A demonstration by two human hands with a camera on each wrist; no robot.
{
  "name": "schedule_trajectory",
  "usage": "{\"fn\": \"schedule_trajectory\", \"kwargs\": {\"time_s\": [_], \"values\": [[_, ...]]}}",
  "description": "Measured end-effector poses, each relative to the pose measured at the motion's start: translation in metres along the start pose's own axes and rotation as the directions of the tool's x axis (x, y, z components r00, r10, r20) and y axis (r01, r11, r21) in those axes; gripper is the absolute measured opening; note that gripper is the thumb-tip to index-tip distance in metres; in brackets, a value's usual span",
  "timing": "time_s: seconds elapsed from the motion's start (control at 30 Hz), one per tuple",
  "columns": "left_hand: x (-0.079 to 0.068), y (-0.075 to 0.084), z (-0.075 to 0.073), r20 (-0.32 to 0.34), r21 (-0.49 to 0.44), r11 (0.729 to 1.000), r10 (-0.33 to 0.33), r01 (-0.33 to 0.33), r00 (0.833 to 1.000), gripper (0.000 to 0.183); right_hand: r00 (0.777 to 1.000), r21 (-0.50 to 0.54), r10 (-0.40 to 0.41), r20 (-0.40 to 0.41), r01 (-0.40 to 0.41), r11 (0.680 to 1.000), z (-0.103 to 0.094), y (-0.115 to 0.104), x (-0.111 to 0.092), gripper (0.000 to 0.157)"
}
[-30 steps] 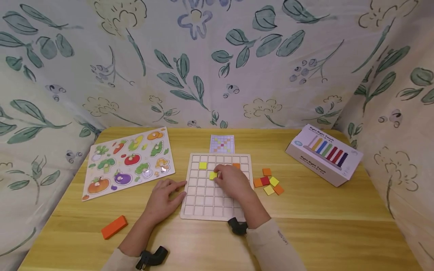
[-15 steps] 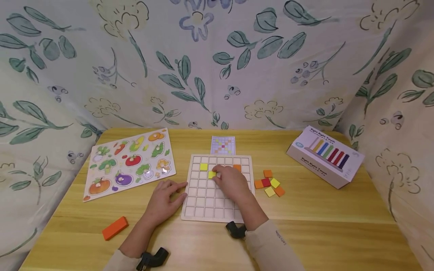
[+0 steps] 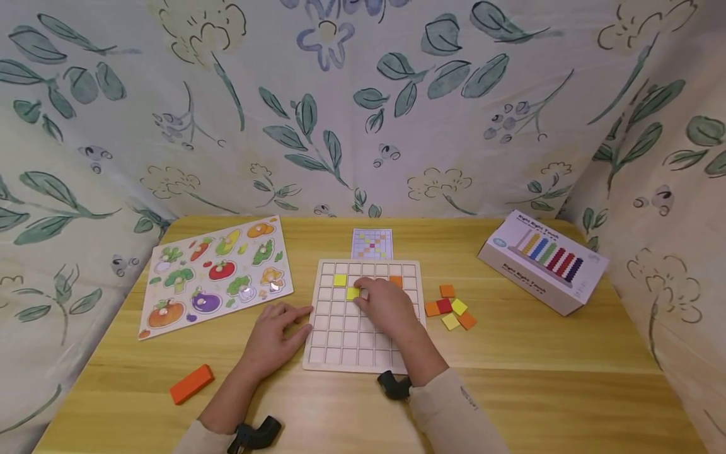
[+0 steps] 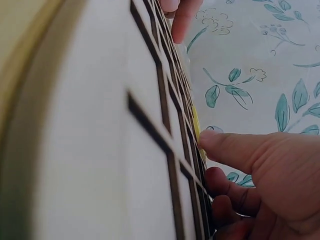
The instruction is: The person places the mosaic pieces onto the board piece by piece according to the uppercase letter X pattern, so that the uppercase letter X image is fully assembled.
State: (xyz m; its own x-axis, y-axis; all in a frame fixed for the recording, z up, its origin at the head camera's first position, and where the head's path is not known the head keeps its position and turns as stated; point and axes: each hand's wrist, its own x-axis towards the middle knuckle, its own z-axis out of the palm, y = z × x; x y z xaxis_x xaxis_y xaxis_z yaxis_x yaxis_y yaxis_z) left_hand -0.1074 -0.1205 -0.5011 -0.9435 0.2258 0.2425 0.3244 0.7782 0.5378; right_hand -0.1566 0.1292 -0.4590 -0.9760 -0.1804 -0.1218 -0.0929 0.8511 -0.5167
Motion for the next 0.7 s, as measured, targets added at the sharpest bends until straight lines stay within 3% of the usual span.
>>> {"fn": "schedule_trajectory", "kwargs": {"time_s": [0.37, 0.7], "values": [[-0.001, -0.002, 0.001, -0.005, -0.008, 1.0, 0.005, -0.005, 1.0, 0.033, 0.996, 0.066, 0.008, 0.092, -0.014, 0.998, -0.027, 0.011, -0.007, 0.038], [-0.001, -0.001, 0.002, -0.003, -0.005, 1.0, -0.001, 0.001, 1.0, 0.033, 0.977, 0.133, 0.182, 0.109, -0.195, 0.972, -0.067, 0.055, -0.01, 0.037]]}}
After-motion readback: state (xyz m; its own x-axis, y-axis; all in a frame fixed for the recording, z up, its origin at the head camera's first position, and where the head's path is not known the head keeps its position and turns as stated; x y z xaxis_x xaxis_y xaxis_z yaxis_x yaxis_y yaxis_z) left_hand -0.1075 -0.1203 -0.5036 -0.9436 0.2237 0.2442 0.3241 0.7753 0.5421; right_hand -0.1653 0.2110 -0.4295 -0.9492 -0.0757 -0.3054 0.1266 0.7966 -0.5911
